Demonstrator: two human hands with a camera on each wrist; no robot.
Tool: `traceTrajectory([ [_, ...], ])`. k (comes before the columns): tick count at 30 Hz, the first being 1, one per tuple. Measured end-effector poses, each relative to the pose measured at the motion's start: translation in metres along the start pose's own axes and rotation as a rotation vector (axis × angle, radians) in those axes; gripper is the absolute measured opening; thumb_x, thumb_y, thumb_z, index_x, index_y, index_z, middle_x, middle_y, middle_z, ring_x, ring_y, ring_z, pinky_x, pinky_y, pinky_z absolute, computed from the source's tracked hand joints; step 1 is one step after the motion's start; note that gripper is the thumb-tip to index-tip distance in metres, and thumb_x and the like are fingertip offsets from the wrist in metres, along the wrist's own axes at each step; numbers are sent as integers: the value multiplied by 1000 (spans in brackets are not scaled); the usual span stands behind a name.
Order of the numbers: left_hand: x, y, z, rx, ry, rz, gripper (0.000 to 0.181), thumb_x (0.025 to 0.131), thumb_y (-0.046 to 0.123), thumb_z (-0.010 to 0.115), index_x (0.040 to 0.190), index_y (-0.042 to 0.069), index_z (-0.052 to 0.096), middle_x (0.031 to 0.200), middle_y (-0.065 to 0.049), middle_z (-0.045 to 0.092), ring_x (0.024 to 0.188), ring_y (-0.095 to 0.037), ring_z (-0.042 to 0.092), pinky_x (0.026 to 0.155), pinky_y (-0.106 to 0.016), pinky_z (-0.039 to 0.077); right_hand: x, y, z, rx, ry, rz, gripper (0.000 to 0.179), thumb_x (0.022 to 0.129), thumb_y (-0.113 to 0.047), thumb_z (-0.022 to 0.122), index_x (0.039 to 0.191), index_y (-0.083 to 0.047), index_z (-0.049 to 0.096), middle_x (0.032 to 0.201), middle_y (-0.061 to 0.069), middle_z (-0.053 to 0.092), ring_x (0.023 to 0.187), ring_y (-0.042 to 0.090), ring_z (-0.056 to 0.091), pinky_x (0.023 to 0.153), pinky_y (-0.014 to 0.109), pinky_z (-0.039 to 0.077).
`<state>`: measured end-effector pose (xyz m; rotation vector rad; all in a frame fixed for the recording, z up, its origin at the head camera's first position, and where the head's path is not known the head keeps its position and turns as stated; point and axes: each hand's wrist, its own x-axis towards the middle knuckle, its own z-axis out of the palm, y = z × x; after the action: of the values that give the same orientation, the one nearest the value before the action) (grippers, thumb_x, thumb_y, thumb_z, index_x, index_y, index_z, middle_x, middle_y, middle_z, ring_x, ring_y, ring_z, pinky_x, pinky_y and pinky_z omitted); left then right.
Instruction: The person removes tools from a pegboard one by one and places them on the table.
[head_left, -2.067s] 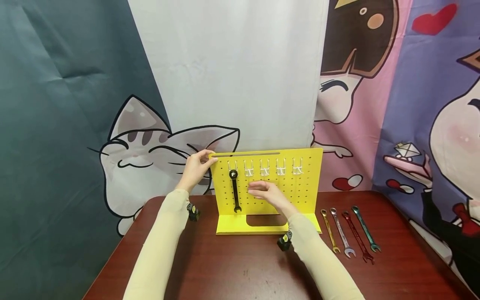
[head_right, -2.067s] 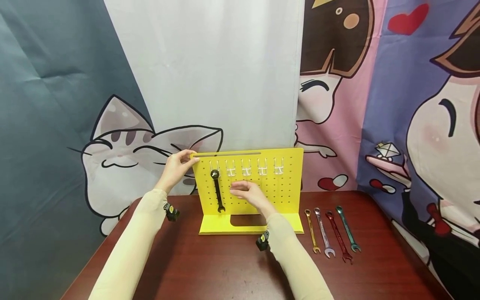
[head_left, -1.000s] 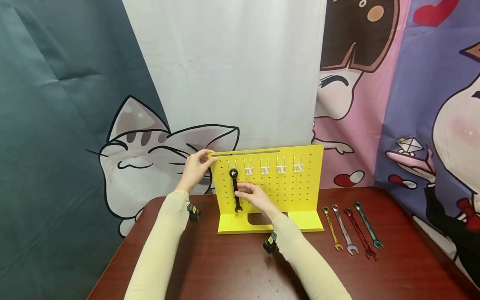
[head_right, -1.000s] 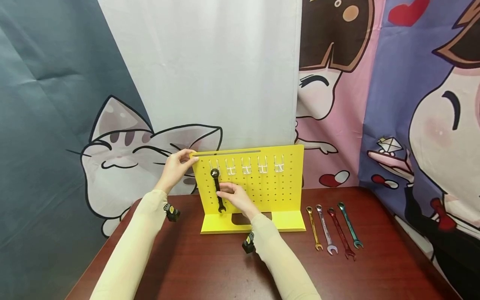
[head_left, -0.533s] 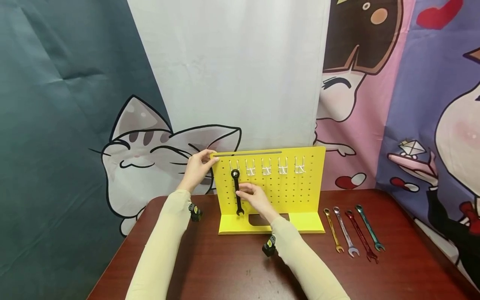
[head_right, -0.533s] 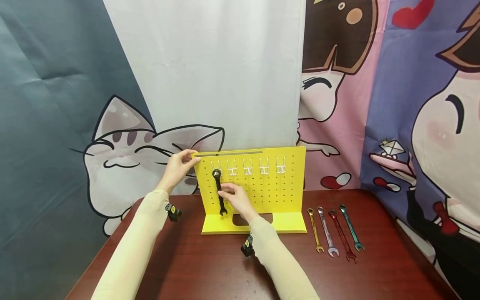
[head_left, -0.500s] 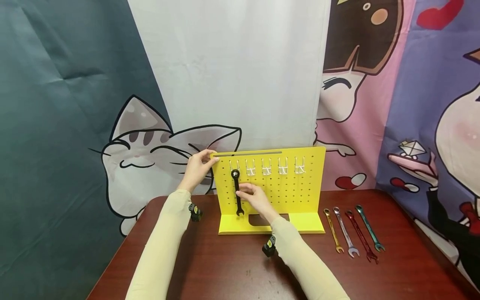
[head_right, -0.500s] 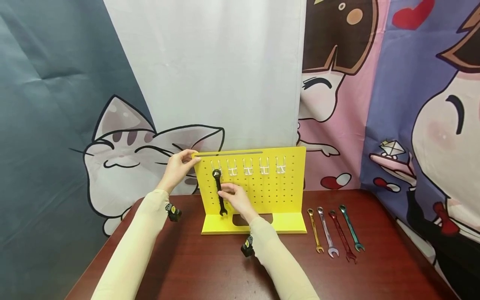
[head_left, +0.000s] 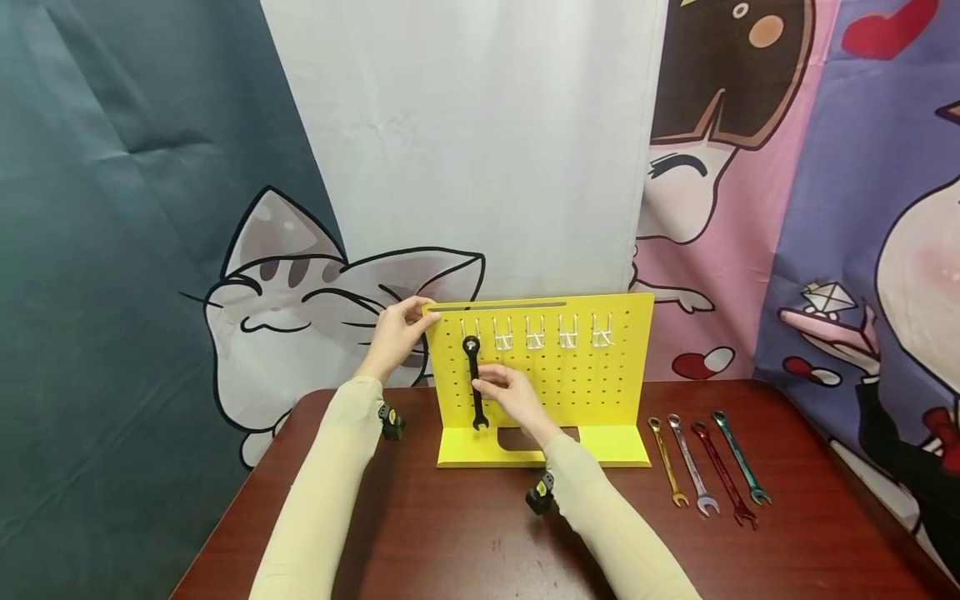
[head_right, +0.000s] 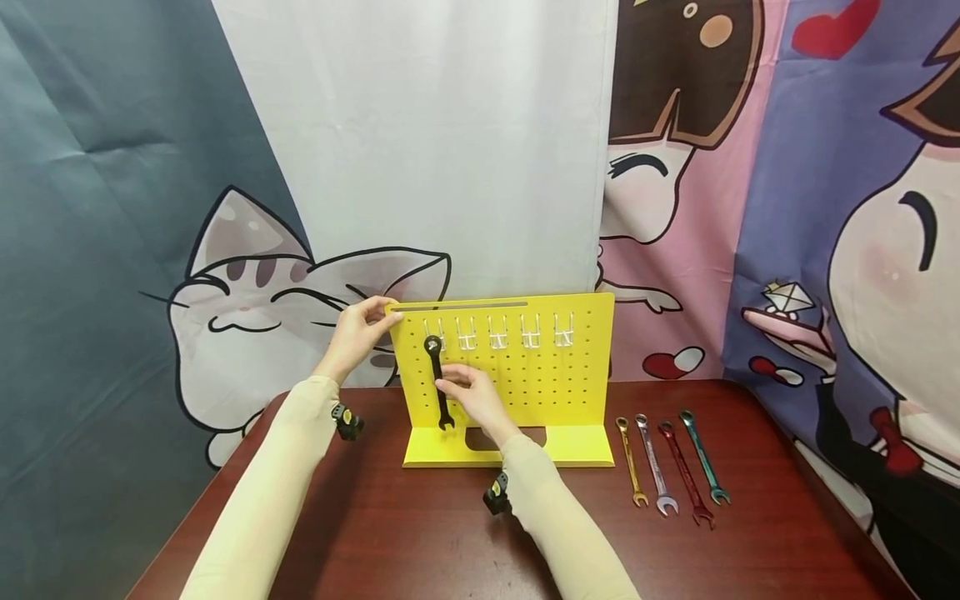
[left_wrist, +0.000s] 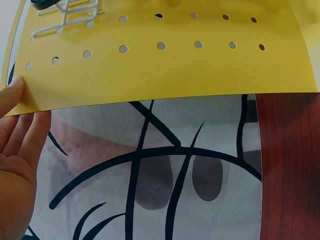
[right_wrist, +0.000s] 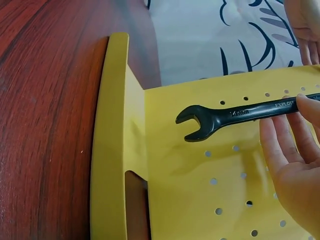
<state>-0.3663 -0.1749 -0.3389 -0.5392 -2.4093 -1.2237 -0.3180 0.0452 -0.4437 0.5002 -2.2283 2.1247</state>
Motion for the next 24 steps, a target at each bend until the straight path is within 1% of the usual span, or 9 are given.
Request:
traceTrajectory([
  [3, 0, 1, 0, 2, 0, 2, 30, 97, 30, 71, 119, 11, 71, 97, -9, 71, 93, -24, 67, 72, -37, 51, 1, 0, -1, 0, 0, 1, 35, 97, -8, 68, 129, 4, 63, 122, 20, 68, 107, 32, 67, 95, 47, 52],
  [5, 0, 1, 0, 4, -1, -2, 30, 96, 30, 71, 119, 11, 71, 97, -9, 71, 93, -24, 67, 72, -37, 51, 1, 4, -1, -6, 1, 1, 36, 97, -10, 68, 131, 3, 63, 123, 19, 68, 107, 30, 68, 94, 44, 53],
  [8, 0, 1, 0, 8, -2, -11, 29, 96, 30, 71, 119, 12, 71, 98, -9, 71, 94, -23, 67, 72, -36, 50, -2, 2, -1, -9, -5, -6, 37, 97, -13, 69, 131, 1, 63, 122, 17, 69, 107, 29, 68, 93, 39, 54],
  [11, -1, 2, 0, 7, 2, -9, 28, 97, 29, 71, 119, 11, 71, 98, -8, 71, 93, -23, 67, 72, -36, 50, -5, -1, -1, -19, -19, -32, 36, 98, -16, 69, 130, -1, 65, 120, 15, 70, 107, 28, 68, 92, 36, 54],
  [13, -1, 3, 0, 0, 7, -1, 28, 97, 28, 71, 119, 11, 71, 97, -9, 71, 93, -24, 67, 72, -37, 50, -8, -4, -2, -35, -32, -57, 34, 98, -17, 69, 129, -2, 66, 118, 14, 71, 106, 27, 68, 91, 36, 55],
  [16, -1, 3, 1, -2, -4, 3, 27, 97, 28, 71, 118, 10, 71, 96, -9, 71, 92, -24, 67, 73, -37, 50, -14, -8, -4, -60, -46, -87, 32, 98, -17, 69, 127, -3, 67, 116, 13, 72, 104, 26, 69, 90, 35, 55],
  [19, -2, 2, 2, 5, -14, -2, 28, 96, 28, 72, 117, 10, 72, 96, -9, 71, 93, -24, 67, 74, -37, 50, -20, -13, -6, -80, -58, -98, 30, 98, -16, 69, 125, -4, 68, 116, 12, 72, 103, 23, 70, 89, 34, 55],
  [24, -1, 2, -1, 11, 3, 5, 27, 96, 27, 72, 117, 10, 72, 96, -9, 72, 92, -24, 67, 73, -37, 50, -24, -28, -13, -85, -76, -148, 31, 98, -16, 68, 126, -1, 67, 117, 15, 71, 103, 24, 69, 89, 35, 55],
])
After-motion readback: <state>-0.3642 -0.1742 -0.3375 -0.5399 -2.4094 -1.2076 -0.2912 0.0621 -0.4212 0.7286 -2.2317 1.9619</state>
